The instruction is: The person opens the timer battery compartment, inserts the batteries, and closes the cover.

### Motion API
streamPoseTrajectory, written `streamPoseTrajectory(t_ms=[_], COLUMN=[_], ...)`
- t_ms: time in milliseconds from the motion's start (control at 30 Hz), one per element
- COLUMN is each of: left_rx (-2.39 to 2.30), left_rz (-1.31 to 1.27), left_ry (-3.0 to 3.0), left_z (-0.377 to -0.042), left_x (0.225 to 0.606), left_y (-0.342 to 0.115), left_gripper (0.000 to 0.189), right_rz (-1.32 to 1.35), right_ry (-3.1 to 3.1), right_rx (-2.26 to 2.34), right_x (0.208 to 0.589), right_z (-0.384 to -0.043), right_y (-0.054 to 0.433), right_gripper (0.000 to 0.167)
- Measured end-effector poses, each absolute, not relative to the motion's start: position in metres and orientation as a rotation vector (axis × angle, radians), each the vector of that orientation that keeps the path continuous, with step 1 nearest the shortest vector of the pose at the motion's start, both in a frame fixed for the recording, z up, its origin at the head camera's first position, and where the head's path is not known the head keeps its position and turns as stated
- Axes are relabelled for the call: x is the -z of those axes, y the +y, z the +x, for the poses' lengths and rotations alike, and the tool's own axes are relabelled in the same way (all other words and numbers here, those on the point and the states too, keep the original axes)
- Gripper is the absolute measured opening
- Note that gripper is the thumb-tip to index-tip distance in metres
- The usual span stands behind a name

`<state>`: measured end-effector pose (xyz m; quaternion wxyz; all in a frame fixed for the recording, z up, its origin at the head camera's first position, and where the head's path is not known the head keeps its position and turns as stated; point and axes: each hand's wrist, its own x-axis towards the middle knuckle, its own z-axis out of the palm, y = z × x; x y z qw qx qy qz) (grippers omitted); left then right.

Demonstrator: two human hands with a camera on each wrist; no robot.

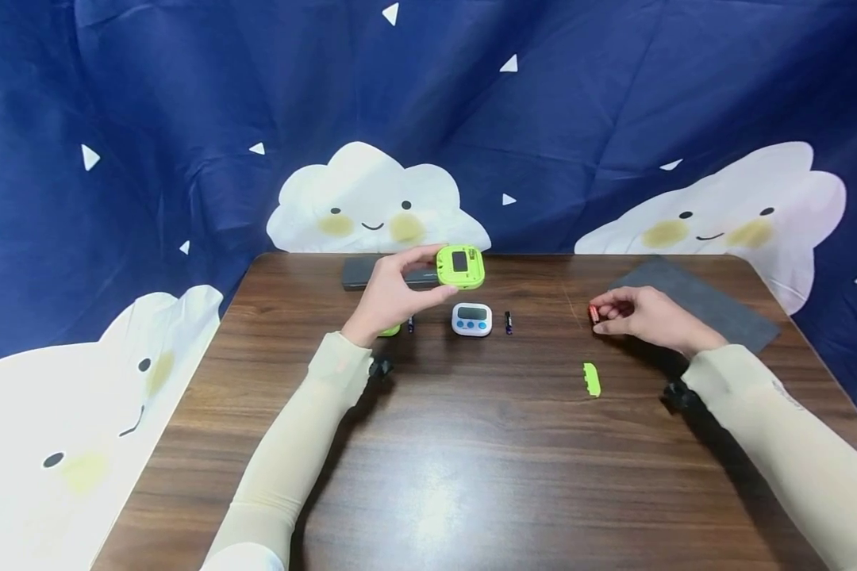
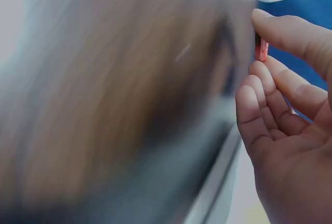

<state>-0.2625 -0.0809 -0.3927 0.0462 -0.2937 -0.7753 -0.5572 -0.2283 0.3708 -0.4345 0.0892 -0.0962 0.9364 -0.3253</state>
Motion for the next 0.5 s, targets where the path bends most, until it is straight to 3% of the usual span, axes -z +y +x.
streamPoseTrajectory(t_ms=[500], left_rx=[1.697], left_rz=[-0.905], left_ry=[-2.351], left_z=[-0.262], left_x=[0.391], left_y=[-0.083], left_gripper=[0.065], right_rz=[-0.45], right_ry=[2.749], right_rx=[1.367], right_x=[0.336], right_z=[-0.223], right_y=[0.243], right_gripper=[0.039])
